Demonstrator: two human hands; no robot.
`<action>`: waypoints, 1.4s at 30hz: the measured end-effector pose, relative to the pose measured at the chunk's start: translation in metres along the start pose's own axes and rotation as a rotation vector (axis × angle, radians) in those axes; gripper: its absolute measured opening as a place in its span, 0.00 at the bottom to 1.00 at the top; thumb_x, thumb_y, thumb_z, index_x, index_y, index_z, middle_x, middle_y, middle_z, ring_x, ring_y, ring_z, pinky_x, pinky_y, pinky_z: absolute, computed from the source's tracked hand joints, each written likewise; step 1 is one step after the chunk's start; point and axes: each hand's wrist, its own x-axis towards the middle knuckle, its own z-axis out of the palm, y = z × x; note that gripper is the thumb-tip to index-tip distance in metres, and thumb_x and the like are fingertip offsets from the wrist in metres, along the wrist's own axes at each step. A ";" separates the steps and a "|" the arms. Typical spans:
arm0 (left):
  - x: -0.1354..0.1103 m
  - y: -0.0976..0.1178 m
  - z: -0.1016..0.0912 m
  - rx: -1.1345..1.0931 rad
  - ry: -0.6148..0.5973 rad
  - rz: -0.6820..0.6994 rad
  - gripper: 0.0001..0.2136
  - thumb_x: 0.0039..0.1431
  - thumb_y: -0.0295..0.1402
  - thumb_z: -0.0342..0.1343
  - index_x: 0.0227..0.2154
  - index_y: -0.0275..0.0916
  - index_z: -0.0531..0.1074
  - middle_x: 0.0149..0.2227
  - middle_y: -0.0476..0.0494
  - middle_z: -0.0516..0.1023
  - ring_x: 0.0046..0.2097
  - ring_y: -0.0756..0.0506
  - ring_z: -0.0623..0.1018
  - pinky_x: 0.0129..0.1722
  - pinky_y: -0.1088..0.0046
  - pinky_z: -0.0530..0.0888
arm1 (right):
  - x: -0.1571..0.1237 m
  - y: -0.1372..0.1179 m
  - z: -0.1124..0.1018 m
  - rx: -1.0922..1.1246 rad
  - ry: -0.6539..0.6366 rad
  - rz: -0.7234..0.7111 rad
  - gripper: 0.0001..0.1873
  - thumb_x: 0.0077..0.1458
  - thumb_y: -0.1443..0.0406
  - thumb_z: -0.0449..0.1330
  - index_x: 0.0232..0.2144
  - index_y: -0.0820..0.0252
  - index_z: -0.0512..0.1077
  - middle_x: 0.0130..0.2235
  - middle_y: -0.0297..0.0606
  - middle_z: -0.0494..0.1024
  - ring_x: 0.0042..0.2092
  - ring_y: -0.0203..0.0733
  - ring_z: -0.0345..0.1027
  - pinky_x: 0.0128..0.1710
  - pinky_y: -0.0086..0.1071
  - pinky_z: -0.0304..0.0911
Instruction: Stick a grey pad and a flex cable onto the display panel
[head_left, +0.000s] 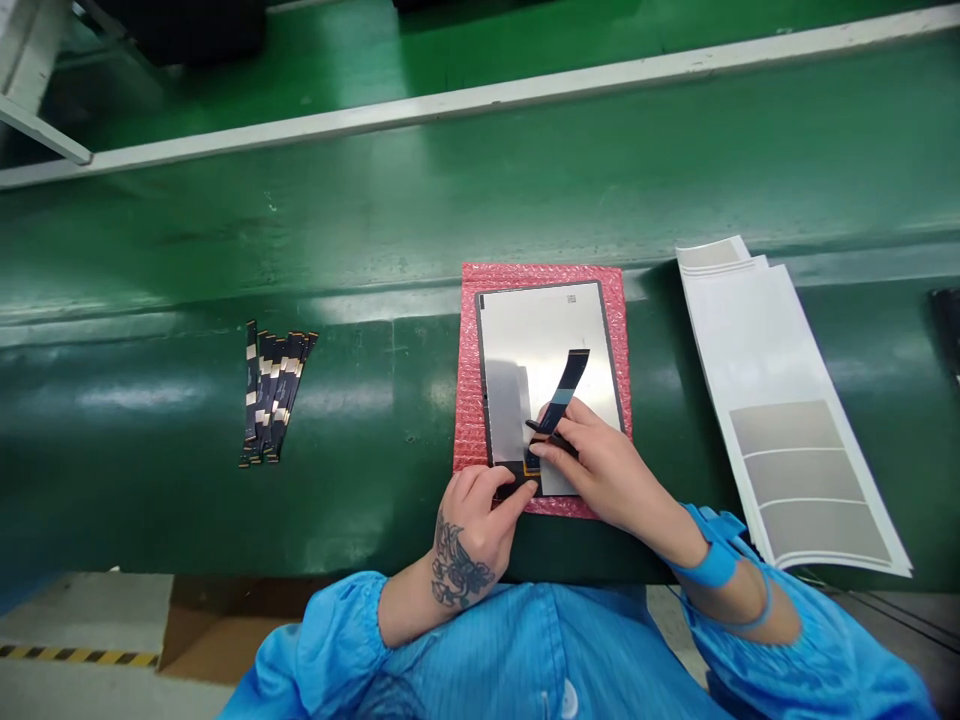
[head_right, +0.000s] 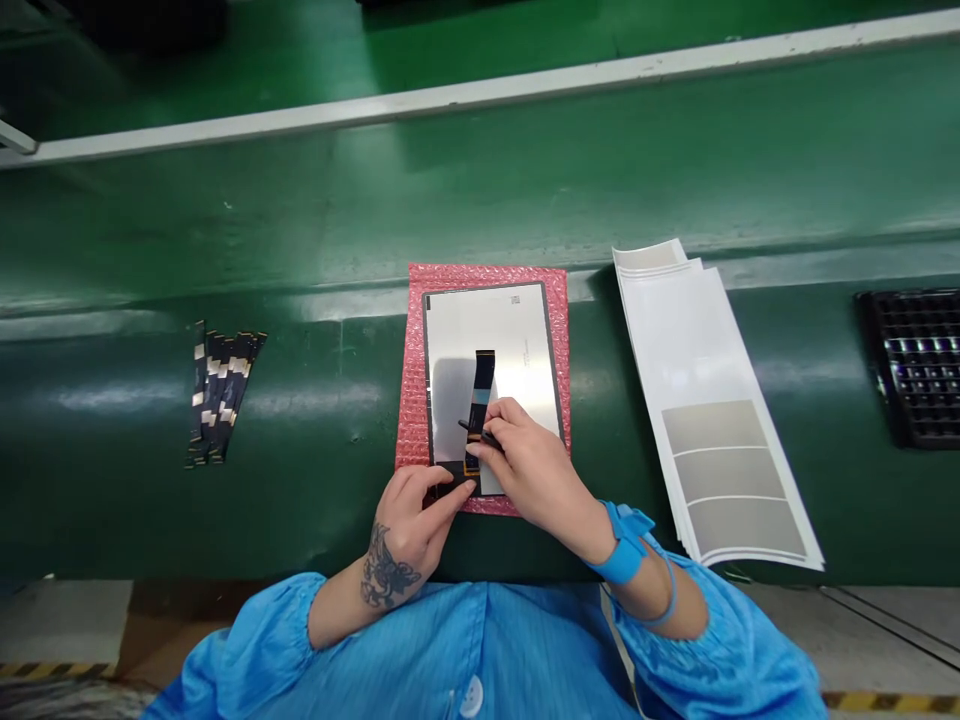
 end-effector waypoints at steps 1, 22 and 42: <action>0.000 0.000 0.000 -0.002 -0.006 -0.001 0.13 0.63 0.23 0.49 0.43 0.39 0.77 0.36 0.42 0.75 0.38 0.47 0.71 0.37 0.72 0.72 | 0.000 0.000 0.000 0.002 0.004 -0.001 0.07 0.62 0.67 0.54 0.35 0.58 0.73 0.46 0.43 0.73 0.44 0.47 0.73 0.46 0.41 0.71; 0.001 0.000 -0.005 -0.002 -0.070 -0.015 0.13 0.61 0.22 0.52 0.43 0.39 0.78 0.37 0.42 0.75 0.40 0.46 0.72 0.38 0.73 0.73 | 0.000 0.000 -0.001 0.028 0.004 -0.007 0.09 0.62 0.66 0.54 0.31 0.58 0.72 0.45 0.42 0.74 0.44 0.46 0.72 0.44 0.40 0.71; 0.001 0.000 -0.005 0.007 -0.070 -0.025 0.13 0.62 0.23 0.51 0.42 0.40 0.79 0.37 0.41 0.76 0.40 0.46 0.72 0.37 0.71 0.73 | -0.001 0.000 -0.001 0.003 0.006 -0.026 0.08 0.62 0.66 0.53 0.36 0.58 0.73 0.43 0.42 0.74 0.42 0.46 0.72 0.40 0.39 0.70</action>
